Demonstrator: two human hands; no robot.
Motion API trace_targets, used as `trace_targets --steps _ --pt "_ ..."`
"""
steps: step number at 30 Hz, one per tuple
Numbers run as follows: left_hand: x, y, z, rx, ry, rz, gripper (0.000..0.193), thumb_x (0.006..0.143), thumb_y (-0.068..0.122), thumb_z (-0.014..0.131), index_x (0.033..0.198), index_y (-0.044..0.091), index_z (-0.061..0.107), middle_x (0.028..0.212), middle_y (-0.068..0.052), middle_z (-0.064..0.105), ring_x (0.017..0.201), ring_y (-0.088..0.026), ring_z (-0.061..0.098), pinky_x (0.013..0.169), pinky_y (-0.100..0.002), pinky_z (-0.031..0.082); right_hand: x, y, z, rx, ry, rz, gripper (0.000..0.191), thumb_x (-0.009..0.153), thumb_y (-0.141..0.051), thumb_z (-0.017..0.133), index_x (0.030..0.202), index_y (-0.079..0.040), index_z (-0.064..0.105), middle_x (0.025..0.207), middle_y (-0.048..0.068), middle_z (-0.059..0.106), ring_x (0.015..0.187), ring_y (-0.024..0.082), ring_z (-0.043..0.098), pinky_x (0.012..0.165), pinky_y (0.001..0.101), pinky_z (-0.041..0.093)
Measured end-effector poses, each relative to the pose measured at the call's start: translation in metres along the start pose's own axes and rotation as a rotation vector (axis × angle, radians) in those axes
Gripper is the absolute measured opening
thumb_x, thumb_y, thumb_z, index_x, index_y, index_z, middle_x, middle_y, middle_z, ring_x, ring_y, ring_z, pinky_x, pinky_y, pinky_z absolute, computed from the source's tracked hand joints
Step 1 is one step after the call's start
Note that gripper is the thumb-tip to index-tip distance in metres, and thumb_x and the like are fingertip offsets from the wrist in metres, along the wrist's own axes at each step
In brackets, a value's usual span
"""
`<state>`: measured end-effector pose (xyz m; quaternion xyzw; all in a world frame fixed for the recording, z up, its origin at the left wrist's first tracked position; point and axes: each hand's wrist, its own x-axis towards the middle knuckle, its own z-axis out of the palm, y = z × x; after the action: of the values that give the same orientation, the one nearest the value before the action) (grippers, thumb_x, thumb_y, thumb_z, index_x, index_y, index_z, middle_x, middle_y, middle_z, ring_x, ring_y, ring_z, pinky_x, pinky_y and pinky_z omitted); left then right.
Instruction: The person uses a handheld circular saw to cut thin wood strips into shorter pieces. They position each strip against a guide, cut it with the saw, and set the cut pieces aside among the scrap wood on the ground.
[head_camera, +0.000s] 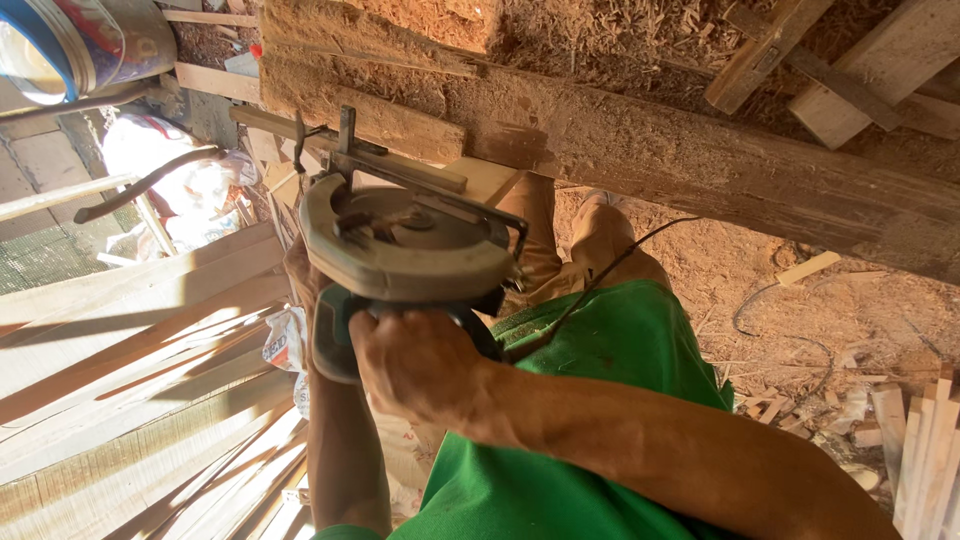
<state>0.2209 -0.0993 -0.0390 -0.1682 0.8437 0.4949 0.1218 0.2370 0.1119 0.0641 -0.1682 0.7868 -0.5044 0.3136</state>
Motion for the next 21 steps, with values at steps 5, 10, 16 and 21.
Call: trace_targets --steps 5,10,16,21 --pt "-0.015 -0.001 0.001 0.037 -0.087 0.191 0.03 0.1 0.027 0.062 0.115 0.0 0.064 0.108 -0.005 0.066 0.099 -0.015 0.063 0.085 -0.027 0.052 0.017 0.004 0.009 -0.034 0.108 0.0 0.038 0.069 -0.02 0.081 0.09 -0.001 0.057 0.074 0.019 0.071 0.064 0.034 0.074 0.055 0.0441 0.059" --pt "0.009 -0.02 -0.003 0.118 -0.006 0.089 0.037 0.101 0.033 0.064 0.116 -0.001 0.068 0.102 -0.006 0.069 0.091 -0.015 0.063 0.078 -0.028 0.053 0.011 0.01 0.021 -0.113 0.118 -0.026 0.033 0.072 -0.019 0.08 0.092 -0.004 0.057 0.073 0.018 0.071 0.064 0.033 0.074 0.055 0.0428 0.059" --pt "0.032 -0.029 -0.009 -0.161 0.035 -0.196 0.049 0.092 0.039 0.075 0.111 -0.006 0.072 0.093 -0.007 0.074 0.078 -0.014 0.064 0.068 -0.03 0.052 0.0 0.0 0.006 -0.136 0.103 -0.015 0.027 0.075 -0.016 0.076 0.092 -0.005 0.057 0.074 0.016 0.069 0.061 0.031 0.073 0.053 0.0428 0.059" --pt "-0.012 0.0 -0.032 -0.056 0.037 0.049 0.04 0.101 0.034 0.068 0.118 -0.002 0.071 0.1 -0.004 0.074 0.086 -0.009 0.067 0.075 -0.025 0.055 -0.05 -0.019 -0.011 -0.07 0.113 -0.154 0.036 0.076 -0.02 0.078 0.098 0.001 0.058 0.081 0.02 0.066 0.067 0.033 0.07 0.056 0.044 0.057"
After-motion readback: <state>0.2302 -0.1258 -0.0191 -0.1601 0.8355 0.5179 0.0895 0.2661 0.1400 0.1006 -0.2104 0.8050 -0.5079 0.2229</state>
